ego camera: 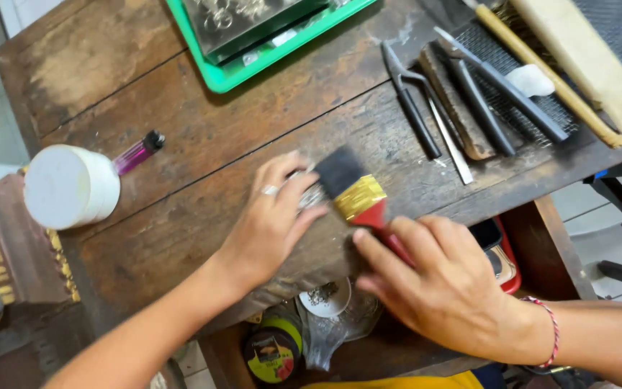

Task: The person sweeps small metal pieces from a wooden workbench into a white bowl using a brush, then uses a metal file to smooth the edges of individual metal pieces. The person handles the pieces one at a time and places them back on the workbench.

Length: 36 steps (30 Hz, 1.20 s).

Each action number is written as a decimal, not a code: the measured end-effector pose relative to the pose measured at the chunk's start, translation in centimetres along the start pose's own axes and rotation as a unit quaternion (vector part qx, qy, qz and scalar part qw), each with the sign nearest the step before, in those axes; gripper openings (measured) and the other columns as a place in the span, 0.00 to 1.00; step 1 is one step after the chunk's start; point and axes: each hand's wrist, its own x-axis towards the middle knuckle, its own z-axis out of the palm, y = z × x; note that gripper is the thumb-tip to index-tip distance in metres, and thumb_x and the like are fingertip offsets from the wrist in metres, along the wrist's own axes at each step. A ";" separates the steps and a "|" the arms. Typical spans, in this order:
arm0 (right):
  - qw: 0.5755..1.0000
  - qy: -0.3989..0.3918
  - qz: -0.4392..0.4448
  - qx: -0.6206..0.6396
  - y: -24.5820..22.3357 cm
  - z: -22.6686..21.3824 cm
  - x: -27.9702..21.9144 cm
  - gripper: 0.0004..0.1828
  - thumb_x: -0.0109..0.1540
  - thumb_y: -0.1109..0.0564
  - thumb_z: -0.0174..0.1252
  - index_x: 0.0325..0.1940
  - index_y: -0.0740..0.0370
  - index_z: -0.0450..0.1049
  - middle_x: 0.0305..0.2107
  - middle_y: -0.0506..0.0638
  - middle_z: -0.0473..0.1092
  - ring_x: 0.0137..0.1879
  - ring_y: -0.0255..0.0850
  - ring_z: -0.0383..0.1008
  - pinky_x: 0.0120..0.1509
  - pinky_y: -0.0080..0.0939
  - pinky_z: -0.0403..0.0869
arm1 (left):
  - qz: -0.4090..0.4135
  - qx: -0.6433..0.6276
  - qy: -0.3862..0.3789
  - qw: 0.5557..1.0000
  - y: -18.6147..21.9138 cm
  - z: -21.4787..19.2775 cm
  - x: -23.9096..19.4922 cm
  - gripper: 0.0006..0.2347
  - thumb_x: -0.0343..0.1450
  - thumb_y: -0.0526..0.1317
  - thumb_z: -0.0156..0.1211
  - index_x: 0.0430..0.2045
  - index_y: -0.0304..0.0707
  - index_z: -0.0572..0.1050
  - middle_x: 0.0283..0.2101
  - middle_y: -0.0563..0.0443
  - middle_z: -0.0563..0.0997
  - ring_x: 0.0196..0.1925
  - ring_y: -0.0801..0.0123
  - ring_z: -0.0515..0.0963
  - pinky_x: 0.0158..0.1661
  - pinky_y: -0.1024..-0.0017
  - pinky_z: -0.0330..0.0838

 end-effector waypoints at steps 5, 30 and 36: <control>0.995 -0.089 0.040 -0.022 0.8 -0.7 0.3 0.22 0.64 0.62 0.51 0.63 0.57 0.72 0.45 0.59 0.70 0.36 0.52 0.71 0.42 0.49 0.72 | 0.027 -0.024 0.051 0.998 0.9 1.5 4.3 0.18 0.70 0.35 0.72 0.47 0.24 0.69 0.52 0.34 0.70 0.56 0.44 0.72 0.59 0.54 0.67; 0.877 -0.223 -0.141 -0.402 -3.2 2.3 14.4 0.25 0.75 0.52 0.46 0.78 0.48 0.66 0.33 0.41 0.68 0.20 0.32 0.71 0.19 0.31 0.69 | -0.358 0.227 -0.034 0.905 3.8 -4.2 -13.8 0.47 0.74 0.72 0.45 0.74 0.30 0.40 0.77 0.32 0.36 0.80 0.45 0.39 0.76 0.47 0.40; 0.818 -0.398 -0.203 -0.362 -9.5 -1.3 8.6 0.38 0.64 0.54 0.48 0.79 0.62 0.52 0.35 0.45 0.66 0.24 0.30 0.73 0.20 0.29 0.77 | -0.086 -0.095 0.121 0.984 6.6 -3.0 -15.0 0.25 0.77 0.51 0.51 0.61 0.25 0.63 0.64 0.31 0.71 0.67 0.43 0.72 0.70 0.46 0.65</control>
